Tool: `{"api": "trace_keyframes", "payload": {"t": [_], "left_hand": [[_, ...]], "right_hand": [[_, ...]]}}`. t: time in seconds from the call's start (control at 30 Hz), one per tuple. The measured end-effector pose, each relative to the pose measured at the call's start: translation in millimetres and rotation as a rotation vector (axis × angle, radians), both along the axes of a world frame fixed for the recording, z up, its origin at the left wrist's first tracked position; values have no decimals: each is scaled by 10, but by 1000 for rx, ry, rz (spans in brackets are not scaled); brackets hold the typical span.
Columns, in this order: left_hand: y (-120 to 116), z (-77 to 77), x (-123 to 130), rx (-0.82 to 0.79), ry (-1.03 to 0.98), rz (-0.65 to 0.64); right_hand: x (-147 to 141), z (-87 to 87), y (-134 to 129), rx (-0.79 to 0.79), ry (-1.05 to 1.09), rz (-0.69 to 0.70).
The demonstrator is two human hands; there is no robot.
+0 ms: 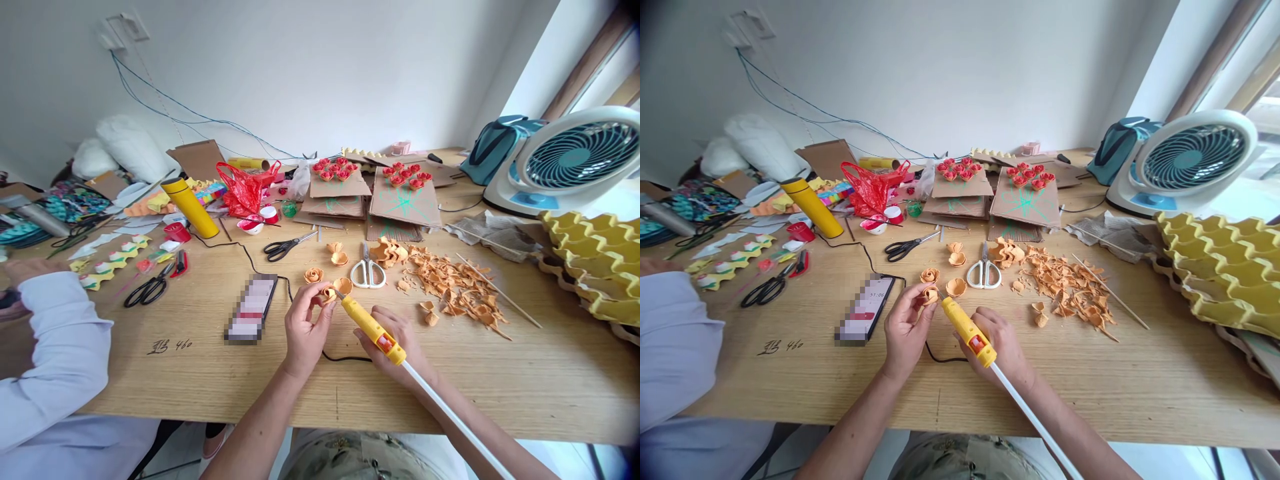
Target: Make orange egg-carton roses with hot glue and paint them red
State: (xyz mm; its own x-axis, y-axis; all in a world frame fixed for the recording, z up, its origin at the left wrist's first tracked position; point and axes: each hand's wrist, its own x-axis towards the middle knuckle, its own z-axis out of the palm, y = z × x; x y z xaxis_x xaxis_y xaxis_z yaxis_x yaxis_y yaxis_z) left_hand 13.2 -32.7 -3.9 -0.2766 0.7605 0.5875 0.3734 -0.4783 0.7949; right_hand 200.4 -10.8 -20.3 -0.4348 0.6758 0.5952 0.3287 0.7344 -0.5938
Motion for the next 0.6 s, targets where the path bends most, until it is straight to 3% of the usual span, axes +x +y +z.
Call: {"api": "trace_keyframes", "payload": {"t": [0.17, 0.3, 0.43, 0.6], "left_hand": [[14, -15, -14, -70, -133, -23], [26, -21, -26, -95, -175, -13], [24, -17, -10, -67, -164, -13], [-5, 2, 22, -39, -58, -43]], "right_hand": [[-5, 16, -4, -22, -14, -24], [-30, 42, 9, -130, 90, -24], [-3, 82, 33, -381, 189, -17], [56, 73, 64, -717, 364, 86]]}}
